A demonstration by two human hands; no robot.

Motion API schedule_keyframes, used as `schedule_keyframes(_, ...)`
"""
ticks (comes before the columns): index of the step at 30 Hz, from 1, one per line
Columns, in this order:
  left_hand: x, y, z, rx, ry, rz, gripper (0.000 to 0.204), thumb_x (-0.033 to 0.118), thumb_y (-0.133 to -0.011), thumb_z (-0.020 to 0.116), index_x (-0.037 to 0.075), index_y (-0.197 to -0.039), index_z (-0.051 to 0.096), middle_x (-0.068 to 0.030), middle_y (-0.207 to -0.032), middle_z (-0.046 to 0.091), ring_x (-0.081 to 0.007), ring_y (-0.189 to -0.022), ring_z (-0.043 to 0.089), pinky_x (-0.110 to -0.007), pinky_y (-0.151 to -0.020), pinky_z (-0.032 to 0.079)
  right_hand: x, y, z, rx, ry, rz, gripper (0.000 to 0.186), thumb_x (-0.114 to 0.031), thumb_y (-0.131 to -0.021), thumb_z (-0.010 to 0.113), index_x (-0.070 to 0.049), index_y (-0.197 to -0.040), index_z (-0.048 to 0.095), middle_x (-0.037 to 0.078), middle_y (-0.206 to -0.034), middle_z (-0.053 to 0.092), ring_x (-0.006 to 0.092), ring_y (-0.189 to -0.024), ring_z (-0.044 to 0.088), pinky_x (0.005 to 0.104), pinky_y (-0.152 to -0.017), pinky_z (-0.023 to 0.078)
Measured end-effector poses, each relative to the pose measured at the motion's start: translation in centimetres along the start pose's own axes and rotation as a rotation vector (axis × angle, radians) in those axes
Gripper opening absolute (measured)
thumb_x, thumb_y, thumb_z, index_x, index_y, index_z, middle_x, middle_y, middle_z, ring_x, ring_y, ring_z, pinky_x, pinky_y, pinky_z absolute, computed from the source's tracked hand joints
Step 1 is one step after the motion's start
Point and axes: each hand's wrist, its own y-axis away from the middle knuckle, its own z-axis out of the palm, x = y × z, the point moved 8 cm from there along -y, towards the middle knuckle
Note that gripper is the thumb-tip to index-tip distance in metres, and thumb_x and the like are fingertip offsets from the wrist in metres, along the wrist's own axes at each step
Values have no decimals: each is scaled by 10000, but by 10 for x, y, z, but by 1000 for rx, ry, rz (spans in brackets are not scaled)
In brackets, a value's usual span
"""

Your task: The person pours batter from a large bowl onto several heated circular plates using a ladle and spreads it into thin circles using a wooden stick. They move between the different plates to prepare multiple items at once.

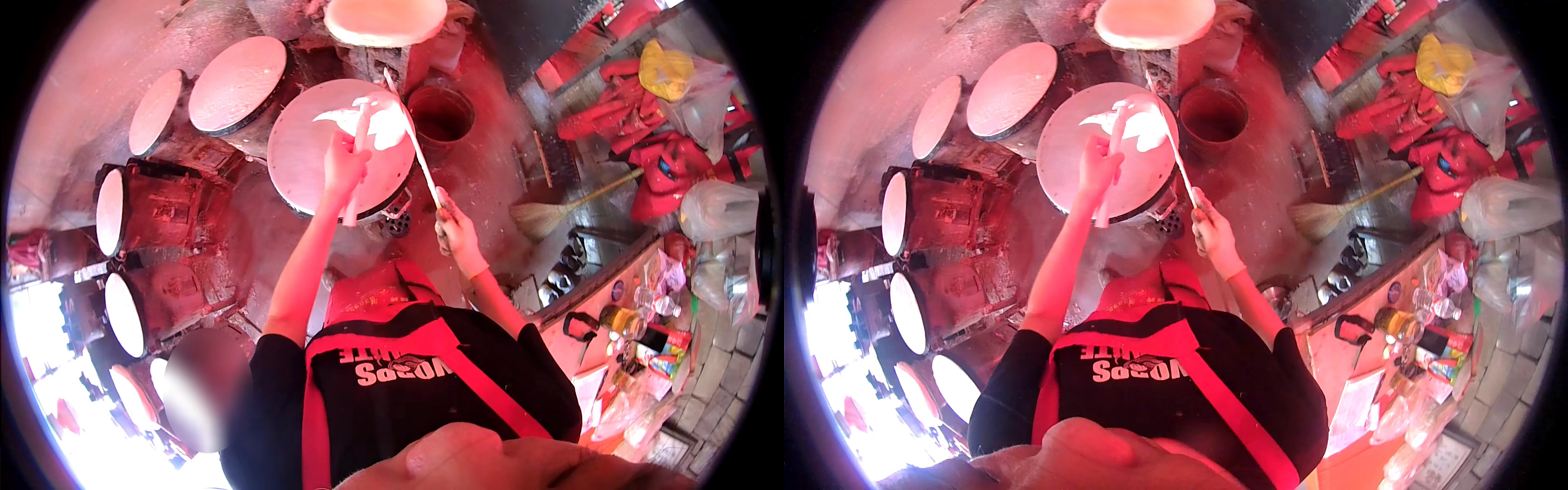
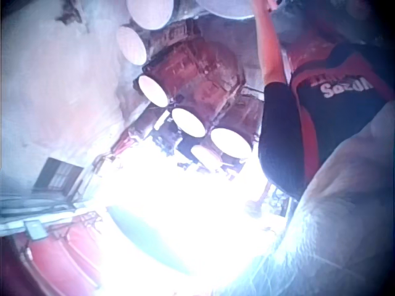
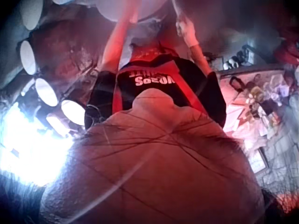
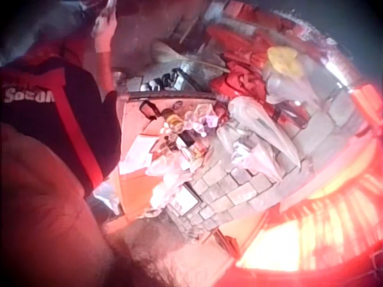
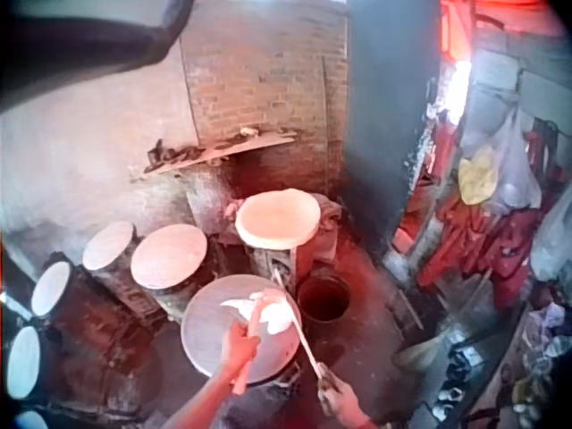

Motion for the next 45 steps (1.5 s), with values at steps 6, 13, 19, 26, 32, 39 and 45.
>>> schedule_keyframes(6, -53, -24, 11, 21, 463, -47, 183, 58, -875, 583, 24, -897, 405, -74, -636, 531, -129, -409, 459, -281, -357, 362, 42, 5, 33, 445, 1058, -444, 518, -288, -931, 502, -315, -1422, 339, 160, -902, 595, 322, -808, 634, 429, -731, 499)
schedule_keyframes(13, -3, -30, -42, -252, 818, -66, 217, 220, -983, 465, 3, -1003, 466, -85, -690, 569, -122, -515, 473, -241, -462, 390, 81, 31, 81, 734, 1207, -155, 508, -319, -926, 488, -320, -1412, 341, 186, -849, 589, 392, -820, 608, 492, -738, 482)
schedule_keyframes(19, 6, -20, -90, -682, 805, -324, 268, 268, -977, 470, 2, -1010, 491, -4, -642, 458, -73, -478, 385, -214, -425, 316, 81, -26, 124, 554, 382, -277, 434, -292, -952, 473, -303, -1380, 402, 34, -604, 484, 197, -484, 504, 344, -439, 396)
schedule_keyframes(26, -114, 5, -162, -523, 291, -485, 170, 199, -920, 549, 41, -878, 505, 52, -566, 376, -46, -412, 344, -208, -361, 251, 119, -19, 163, 495, -453, -272, 378, -271, -967, 477, -313, -1341, 445, -72, -543, 356, 56, -350, 291, 221, -336, 229)
schedule_keyframes(32, -49, 40, -187, -699, 629, -604, 115, 134, -913, 537, 24, -891, 509, 46, -574, 386, -41, -412, 344, -178, -360, 258, 106, -84, 192, 547, -400, -338, 377, -291, -940, 510, -273, -1313, 458, -58, -539, 346, 67, -353, 306, 243, -329, 237)
schedule_keyframes(39, -99, 40, -199, -520, 585, -634, 108, 122, -905, 561, 39, -889, 493, 46, -585, 398, -50, -415, 350, -190, -355, 271, 87, -43, 194, 257, -303, -205, 370, -275, -940, 511, -253, -1306, 468, -84, -510, 289, 55, -338, 276, 229, -328, 217)
schedule_keyframes(45, -137, 116, -221, -446, 468, -637, 142, 151, -894, 592, 63, -860, 486, 57, -618, 418, -48, -440, 357, -198, -380, 290, 119, -41, 183, 475, -314, -231, 351, -266, -945, 507, -326, -1291, 506, -65, -516, 351, 70, -345, 296, 247, -329, 222)
